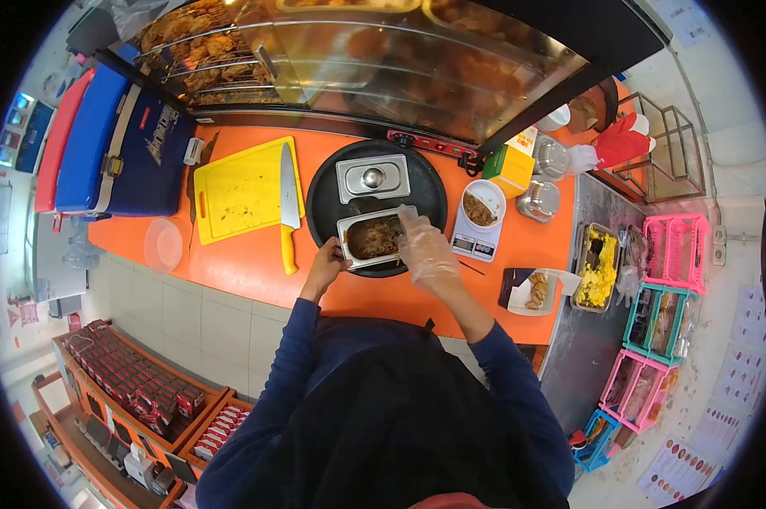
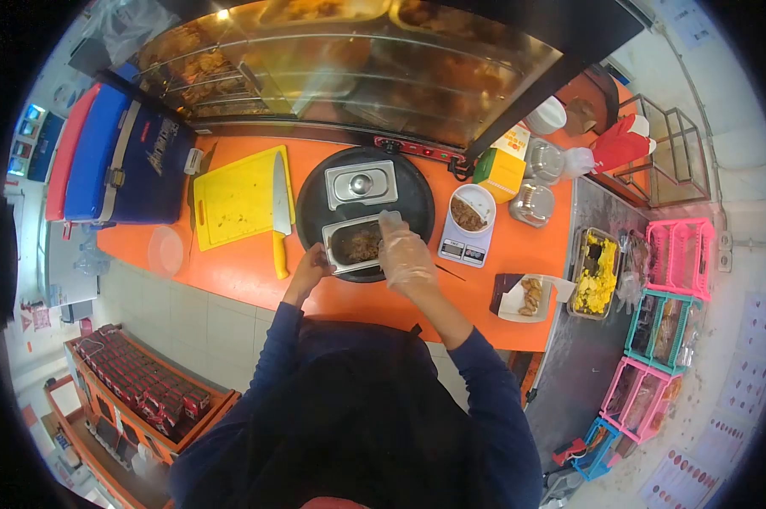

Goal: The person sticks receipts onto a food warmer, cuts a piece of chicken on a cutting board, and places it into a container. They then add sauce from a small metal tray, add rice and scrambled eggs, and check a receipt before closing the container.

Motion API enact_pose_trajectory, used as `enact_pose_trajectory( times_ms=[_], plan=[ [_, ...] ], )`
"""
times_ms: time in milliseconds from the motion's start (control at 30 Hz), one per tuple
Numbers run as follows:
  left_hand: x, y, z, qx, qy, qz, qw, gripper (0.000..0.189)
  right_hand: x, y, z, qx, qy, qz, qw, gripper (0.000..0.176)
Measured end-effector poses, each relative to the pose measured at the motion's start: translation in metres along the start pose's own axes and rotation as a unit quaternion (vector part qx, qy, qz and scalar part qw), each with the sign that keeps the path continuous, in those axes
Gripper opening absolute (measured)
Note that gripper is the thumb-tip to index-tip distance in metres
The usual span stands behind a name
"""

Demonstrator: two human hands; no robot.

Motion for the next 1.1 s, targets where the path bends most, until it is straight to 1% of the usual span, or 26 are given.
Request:
enact_pose_trajectory(
  times_ms=[33, 67, 133, 200, 233, 267, 333, 400, 433, 467, 500, 533, 600, 633, 700, 733, 767, 833, 867, 933, 967, 1000, 1033, 1067, 1100],
  plan=[
    [0.001, 0.002, 0.0, -0.001, 0.003, -0.002, 1.0, 0.031, 0.0, 0.001, -0.006, 0.001, 0.002, 0.005, 1.0, 0.033],
    [0.001, 0.001, 0.0, -0.003, 0.005, -0.006, 1.0, 0.032, -0.001, 0.013, -0.014, -0.036, 0.036, 0.061, 0.997, 0.031],
    [0.001, 0.001, 0.001, -0.002, -0.002, -0.013, 1.0, 0.032, 0.0, 0.028, -0.024, -0.073, 0.071, 0.12, 0.987, 0.03],
    [0.0, 0.001, 0.0, -0.006, -0.005, -0.022, 1.0, 0.032, -0.005, 0.037, -0.042, -0.072, 0.176, 0.13, 0.973, 0.029],
    [0.0, 0.002, -0.001, -0.007, -0.005, -0.022, 1.0, 0.032, -0.001, 0.041, -0.045, -0.073, 0.176, 0.13, 0.973, 0.029],
    [-0.001, 0.002, 0.0, -0.001, -0.012, -0.035, 0.999, 0.032, -0.002, 0.041, -0.059, -0.119, 0.218, 0.139, 0.959, 0.025],
    [-0.004, -0.002, 0.0, 0.007, -0.021, -0.047, 0.999, 0.032, -0.007, 0.04, -0.086, -0.163, 0.26, 0.148, 0.94, 0.022],
    [-0.011, -0.012, -0.008, -0.001, -0.004, -0.04, 0.999, 0.033, 0.005, 0.044, -0.092, -0.159, 0.119, 0.149, 0.969, 0.015],
    [-0.013, -0.015, -0.01, -0.002, -0.006, -0.041, 0.999, 0.033, 0.003, 0.043, -0.102, -0.159, 0.12, 0.15, 0.968, 0.015],
    [-0.014, -0.018, -0.011, 0.01, -0.011, -0.06, 0.998, 0.033, 0.004, 0.048, -0.101, -0.156, 0.102, 0.154, 0.97, 0.017],
    [-0.015, -0.021, -0.011, 0.021, -0.015, -0.078, 0.997, 0.033, 0.004, 0.051, -0.099, -0.153, 0.086, 0.157, 0.972, 0.023],
    [-0.014, -0.018, -0.012, 0.032, -0.008, -0.079, 0.996, 0.034, 0.003, 0.049, -0.098, -0.153, 0.087, 0.157, 0.972, 0.023],
    [-0.017, -0.022, -0.015, 0.021, -0.011, -0.073, 0.997, 0.033, -0.002, 0.062, -0.079, -0.106, 0.188, 0.173, 0.961, 0.02],
    [-0.019, -0.025, -0.018, 0.011, -0.013, -0.067, 0.998, 0.033, 0.003, 0.065, -0.063, -0.106, 0.187, 0.171, 0.962, 0.02],
    [-0.019, -0.031, -0.021, 0.03, -0.011, -0.082, 0.996, 0.033, 0.006, 0.057, -0.052, -0.123, 0.26, 0.138, 0.948, 0.024],
    [-0.02, -0.035, -0.021, 0.047, -0.012, -0.095, 0.994, 0.033, 0.007, 0.054, -0.054, -0.139, 0.25, 0.166, 0.944, 0.032],
    [-0.02, -0.034, -0.022, 0.047, -0.011, -0.094, 0.994, 0.033, 0.004, 0.047, -0.067, -0.139, 0.251, 0.165, 0.944, 0.032],
    [-0.019, -0.034, -0.021, 0.067, -0.025, -0.11, 0.991, 0.033, 0.006, 0.032, -0.085, -0.168, 0.198, 0.159, 0.953, 0.033],
    [-0.02, -0.035, -0.022, 0.068, -0.023, -0.11, 0.991, 0.033, 0.006, 0.033, -0.079, -0.168, 0.198, 0.157, 0.953, 0.033],
    [-0.023, -0.039, -0.022, 0.077, -0.041, -0.112, 0.99, 0.035, -0.004, 0.034, -0.075, -0.096, 0.265, 0.126, 0.951, 0.028],
    [-0.021, -0.036, -0.022, 0.077, -0.04, -0.113, 0.99, 0.035, -0.008, 0.031, -0.077, -0.095, 0.264, 0.125, 0.952, 0.028],
    [-0.019, -0.032, -0.024, 0.07, -0.034, -0.116, 0.99, 0.036, -0.003, 0.022, -0.074, -0.02, 0.206, 0.069, 0.976, 0.028],
    [-0.017, -0.028, -0.024, 0.062, -0.03, -0.119, 0.99, 0.037, 0.002, 0.01, -0.072, 0.056, 0.146, 0.014, 0.988, 0.029],
    [-0.018, -0.03, -0.024, 0.063, -0.03, -0.12, 0.99, 0.037, 0.002, -0.004, -0.088, 0.056, 0.145, 0.015, 0.988, 0.029],
    [-0.021, -0.033, -0.026, 0.059, -0.026, -0.119, 0.991, 0.037, 0.002, -0.019, -0.108, 0.119, 0.145, 0.019, 0.982, 0.028]
  ],
)
Point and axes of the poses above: each hand's wrist, its own x-axis towards the middle knuckle, its own z-axis out of the back of the hand, y = z × x, the point moved 10 cm from there along x, towards the middle knuckle, and after that the axes turned 12 degrees about -y, right-handed, at the moved point
